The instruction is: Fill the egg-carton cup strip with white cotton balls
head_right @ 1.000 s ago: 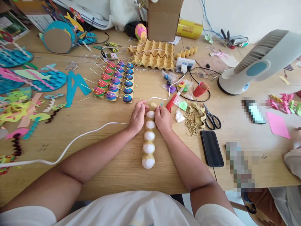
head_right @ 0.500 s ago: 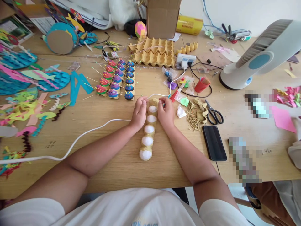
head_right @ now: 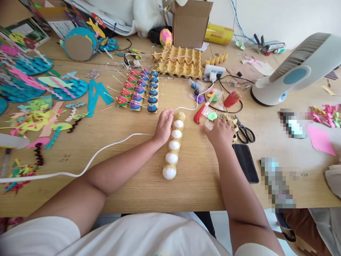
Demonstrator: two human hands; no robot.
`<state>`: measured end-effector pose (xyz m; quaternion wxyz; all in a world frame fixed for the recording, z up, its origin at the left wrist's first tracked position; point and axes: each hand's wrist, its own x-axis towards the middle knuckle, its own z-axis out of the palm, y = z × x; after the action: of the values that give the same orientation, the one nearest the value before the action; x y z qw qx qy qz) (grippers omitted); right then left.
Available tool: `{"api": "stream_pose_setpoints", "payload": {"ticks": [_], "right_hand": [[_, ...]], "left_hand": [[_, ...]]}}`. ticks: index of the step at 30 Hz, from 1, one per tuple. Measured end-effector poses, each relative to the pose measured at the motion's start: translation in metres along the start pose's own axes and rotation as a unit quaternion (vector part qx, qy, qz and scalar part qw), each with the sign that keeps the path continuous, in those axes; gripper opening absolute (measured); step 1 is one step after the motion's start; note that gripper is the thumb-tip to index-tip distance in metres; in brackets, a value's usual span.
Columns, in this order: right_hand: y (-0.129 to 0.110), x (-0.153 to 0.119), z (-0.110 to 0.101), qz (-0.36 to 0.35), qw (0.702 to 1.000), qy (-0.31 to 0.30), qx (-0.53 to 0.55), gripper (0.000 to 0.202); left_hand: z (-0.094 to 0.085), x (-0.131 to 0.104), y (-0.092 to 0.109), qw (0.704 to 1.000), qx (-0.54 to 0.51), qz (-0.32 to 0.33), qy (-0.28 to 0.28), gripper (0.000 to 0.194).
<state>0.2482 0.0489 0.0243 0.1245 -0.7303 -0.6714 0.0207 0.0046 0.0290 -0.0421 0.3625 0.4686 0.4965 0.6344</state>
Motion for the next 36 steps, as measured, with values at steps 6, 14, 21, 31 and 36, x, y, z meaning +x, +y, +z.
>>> {"api": "stream_pose_setpoints", "payload": {"ticks": [6, 14, 21, 31, 36], "right_hand": [[-0.014, -0.005, -0.003, -0.006, 1.000, -0.010, 0.000, 0.027], [-0.061, -0.010, 0.013, 0.044, 0.848, -0.036, 0.526, 0.031], [-0.095, -0.019, 0.033, 0.210, 0.608, -0.117, 0.757, 0.026], [-0.092, -0.024, 0.035, 0.133, 0.640, -0.131, 0.746, 0.039], [-0.091, -0.026, 0.046, 0.090, 0.681, -0.128, 0.715, 0.038]], "left_hand": [[0.000, 0.001, 0.017, 0.990, -0.087, -0.114, -0.011, 0.037], [0.006, 0.001, 0.025, 0.967, -0.158, -0.192, 0.050, 0.035], [0.011, -0.002, 0.020, 0.959, -0.181, -0.192, 0.108, 0.041], [0.002, -0.010, 0.013, 0.998, 0.006, -0.059, 0.029, 0.063], [-0.006, -0.015, 0.022, 0.990, 0.129, 0.059, -0.011, 0.077]]}}
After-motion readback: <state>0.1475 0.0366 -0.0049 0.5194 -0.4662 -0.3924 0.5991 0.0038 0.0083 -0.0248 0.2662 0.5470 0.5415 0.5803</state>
